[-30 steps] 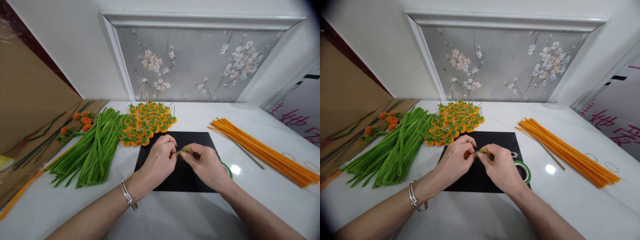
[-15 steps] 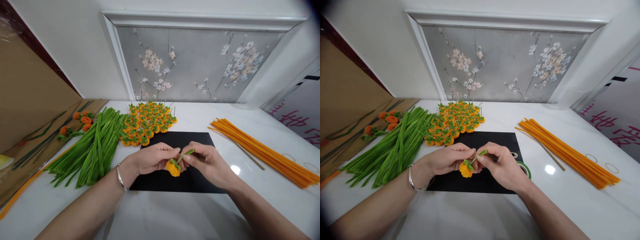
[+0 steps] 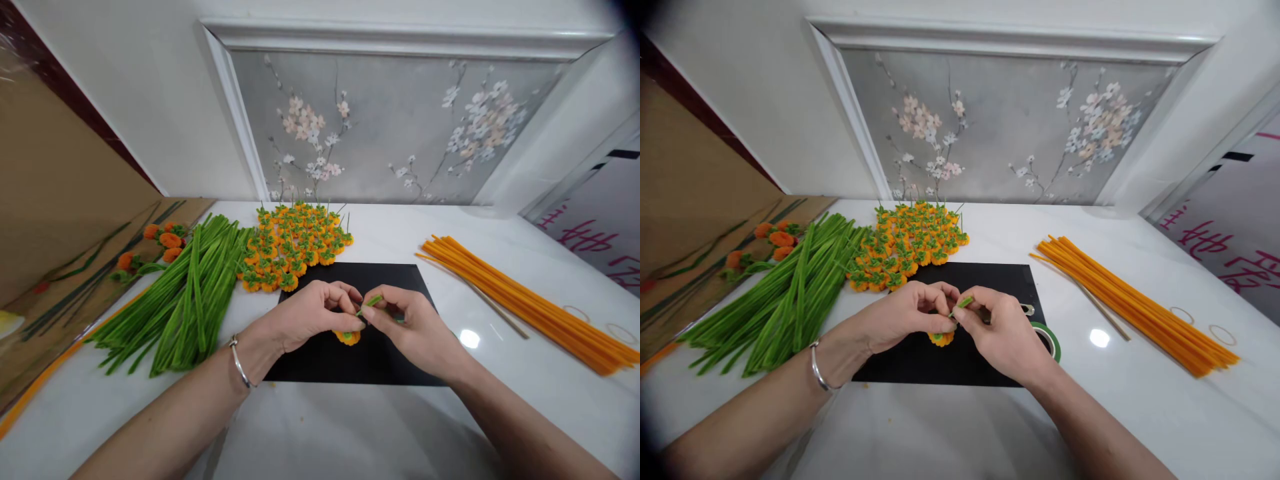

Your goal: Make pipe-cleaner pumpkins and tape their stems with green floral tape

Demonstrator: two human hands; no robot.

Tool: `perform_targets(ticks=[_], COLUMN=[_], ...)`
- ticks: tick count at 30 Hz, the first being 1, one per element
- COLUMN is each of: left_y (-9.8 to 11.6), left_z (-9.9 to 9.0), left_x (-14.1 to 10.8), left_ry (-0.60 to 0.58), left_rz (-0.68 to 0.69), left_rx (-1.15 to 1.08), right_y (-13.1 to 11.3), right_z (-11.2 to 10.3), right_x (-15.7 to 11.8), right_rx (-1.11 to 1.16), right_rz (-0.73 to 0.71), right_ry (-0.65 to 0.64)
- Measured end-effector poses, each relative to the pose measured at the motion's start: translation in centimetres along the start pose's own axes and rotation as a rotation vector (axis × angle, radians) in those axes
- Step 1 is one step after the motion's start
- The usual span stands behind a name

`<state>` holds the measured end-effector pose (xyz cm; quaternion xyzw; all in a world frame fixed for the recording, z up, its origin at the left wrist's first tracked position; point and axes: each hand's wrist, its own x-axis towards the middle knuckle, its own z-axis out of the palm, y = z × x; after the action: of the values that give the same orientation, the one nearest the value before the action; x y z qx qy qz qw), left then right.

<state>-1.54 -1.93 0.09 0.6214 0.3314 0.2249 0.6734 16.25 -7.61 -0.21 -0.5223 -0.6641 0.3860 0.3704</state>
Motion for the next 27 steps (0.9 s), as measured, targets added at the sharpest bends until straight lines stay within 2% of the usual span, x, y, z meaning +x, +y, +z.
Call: perform_targets(ticks=[8, 12, 14, 18, 20, 23, 27], left_y=[0.0, -0.1, 0.1, 0.6, 0.5, 0.1, -0.2], left_z=[0.4, 0.9, 0.9, 0.2, -0.2, -0.7, -0.7], left_x=[0.1, 0.0, -0.1, -0.1, 0.0, 0.1, 0.2], left_ry=[0.111, 0.197, 0.15, -0.098, -0.157, -0.188, -0.134], left_rz=[0.037, 0.098, 0.105, 0.012, -0.019, -0.03, -0.005], left_rx=[0.162, 0.289, 0.289, 0.177, 0.116, 0.05, 0.039], right_y=[0.4, 0.4, 0.3, 0.0, -0.2, -0.2, 0.2], right_z=[0.0, 0.1, 0.0, -0.3, -0.3, -0.1, 0.0], right_x=[0.2, 0.1, 0.0, 0.0, 0.0, -0.1, -0.1], right_rx=[-0.022, -0.034, -0.038, 0.014, 0.041, 0.004, -0.049], right_rz=[0.047, 0.041, 0.014, -0.056, -0.078, -0.057, 0.001], right_ry=[-0.005, 0.031, 0.046, 0.005, -0.03, -0.03, -0.026])
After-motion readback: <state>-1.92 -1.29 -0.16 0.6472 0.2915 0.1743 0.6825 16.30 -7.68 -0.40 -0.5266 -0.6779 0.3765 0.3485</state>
